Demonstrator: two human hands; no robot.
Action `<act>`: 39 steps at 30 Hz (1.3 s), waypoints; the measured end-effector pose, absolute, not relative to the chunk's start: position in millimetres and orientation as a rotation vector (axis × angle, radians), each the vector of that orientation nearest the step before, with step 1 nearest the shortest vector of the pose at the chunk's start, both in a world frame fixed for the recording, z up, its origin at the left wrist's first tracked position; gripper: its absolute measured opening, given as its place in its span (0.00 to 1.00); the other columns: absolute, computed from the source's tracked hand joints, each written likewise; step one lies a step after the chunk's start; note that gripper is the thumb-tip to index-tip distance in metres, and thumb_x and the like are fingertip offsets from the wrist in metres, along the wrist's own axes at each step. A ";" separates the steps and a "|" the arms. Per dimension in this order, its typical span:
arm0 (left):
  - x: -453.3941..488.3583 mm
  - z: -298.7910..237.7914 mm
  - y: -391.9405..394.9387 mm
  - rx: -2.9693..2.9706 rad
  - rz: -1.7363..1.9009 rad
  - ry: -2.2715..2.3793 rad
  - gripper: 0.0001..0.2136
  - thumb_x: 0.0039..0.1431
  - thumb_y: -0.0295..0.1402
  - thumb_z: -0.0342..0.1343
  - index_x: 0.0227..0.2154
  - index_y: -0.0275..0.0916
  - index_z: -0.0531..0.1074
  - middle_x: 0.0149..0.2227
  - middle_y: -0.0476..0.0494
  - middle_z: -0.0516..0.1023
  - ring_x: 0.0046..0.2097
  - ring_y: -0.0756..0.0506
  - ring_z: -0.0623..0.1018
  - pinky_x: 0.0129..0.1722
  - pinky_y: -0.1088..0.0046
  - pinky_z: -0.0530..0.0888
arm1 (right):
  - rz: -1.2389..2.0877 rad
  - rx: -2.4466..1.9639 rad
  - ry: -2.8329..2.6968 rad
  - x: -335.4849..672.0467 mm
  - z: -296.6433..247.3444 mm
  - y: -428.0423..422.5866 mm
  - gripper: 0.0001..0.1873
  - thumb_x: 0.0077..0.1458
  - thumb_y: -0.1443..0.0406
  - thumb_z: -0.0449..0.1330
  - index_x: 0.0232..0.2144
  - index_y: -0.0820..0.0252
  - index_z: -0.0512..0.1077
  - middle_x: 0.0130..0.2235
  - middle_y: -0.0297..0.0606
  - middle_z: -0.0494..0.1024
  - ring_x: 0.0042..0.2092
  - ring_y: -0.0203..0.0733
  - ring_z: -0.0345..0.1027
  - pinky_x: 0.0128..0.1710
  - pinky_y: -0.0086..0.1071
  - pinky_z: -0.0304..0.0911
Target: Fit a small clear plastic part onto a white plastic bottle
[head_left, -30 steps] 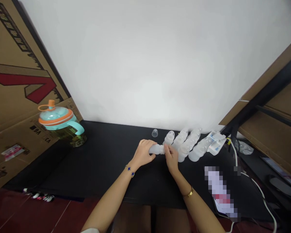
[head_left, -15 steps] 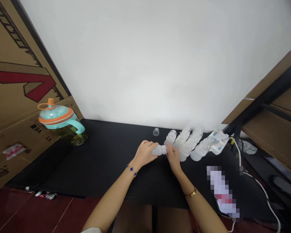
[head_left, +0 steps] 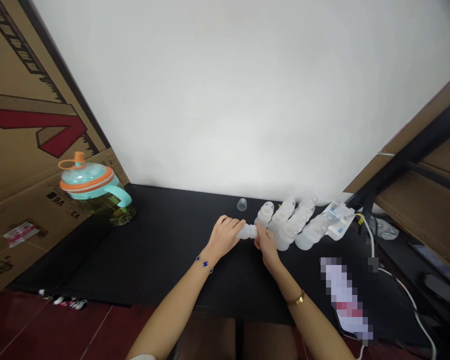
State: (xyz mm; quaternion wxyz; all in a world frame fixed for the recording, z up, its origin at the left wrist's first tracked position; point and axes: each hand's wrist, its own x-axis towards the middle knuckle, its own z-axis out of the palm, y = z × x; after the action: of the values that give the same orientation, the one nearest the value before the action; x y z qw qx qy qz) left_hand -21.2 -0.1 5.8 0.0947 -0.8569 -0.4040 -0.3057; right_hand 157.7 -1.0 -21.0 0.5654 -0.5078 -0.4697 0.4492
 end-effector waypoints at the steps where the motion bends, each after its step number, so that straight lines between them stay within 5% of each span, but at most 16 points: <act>1: -21.2 6.6 -0.7 -2.532 -0.889 -1.190 0.22 0.58 0.21 0.57 0.55 0.44 0.70 0.44 0.43 0.81 0.44 0.41 0.80 0.52 0.58 0.70 | 1.110 -1.195 -1.076 157.7 -21.8 -0.5 0.33 0.56 0.40 0.61 0.16 0.51 0.54 0.12 0.24 0.52 0.15 0.32 0.45 0.12 0.29 0.44; 10: -17.9 9.2 -3.1 -2.454 -0.900 -1.175 0.20 0.63 0.22 0.51 0.55 0.45 0.71 0.44 0.43 0.80 0.44 0.42 0.79 0.53 0.58 0.69 | 1.511 -1.179 -0.890 160.4 -17.7 -0.6 0.32 0.54 0.44 0.64 0.16 0.52 0.51 0.14 0.20 0.48 0.15 0.28 0.42 0.15 0.27 0.40; 23: -14.0 11.9 -4.8 -2.639 -1.011 -1.351 0.15 0.55 0.30 0.61 0.47 0.43 0.74 0.38 0.47 0.84 0.38 0.42 0.81 0.48 0.59 0.69 | 0.751 -1.326 -1.305 165.8 -0.3 -10.3 0.32 0.64 0.43 0.55 0.16 0.54 0.56 0.18 0.30 0.59 0.24 0.37 0.53 0.24 0.33 0.49; 30: -16.6 20.2 -4.3 -2.864 -1.062 -1.434 0.11 0.53 0.38 0.67 0.38 0.45 0.76 0.39 0.51 0.85 0.37 0.43 0.81 0.43 0.64 0.70 | 0.584 -1.279 -1.493 168.1 5.1 -13.8 0.30 0.63 0.48 0.56 0.17 0.55 0.53 0.20 0.29 0.54 0.25 0.36 0.49 0.27 0.33 0.45; 39: -12.9 15.4 -5.6 -2.711 -0.962 -1.456 0.13 0.54 0.32 0.62 0.43 0.43 0.75 0.36 0.48 0.84 0.37 0.43 0.81 0.47 0.62 0.66 | 0.597 -1.318 -1.482 166.3 3.0 -11.3 0.29 0.64 0.48 0.52 0.18 0.55 0.53 0.20 0.29 0.53 0.25 0.36 0.50 0.26 0.32 0.46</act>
State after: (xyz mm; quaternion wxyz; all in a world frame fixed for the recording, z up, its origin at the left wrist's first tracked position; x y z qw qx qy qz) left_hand -12.9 -5.6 15.4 -0.0410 -0.8401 -0.4512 -0.2982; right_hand 166.3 -11.3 3.0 0.5101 -0.5472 -0.6156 0.2480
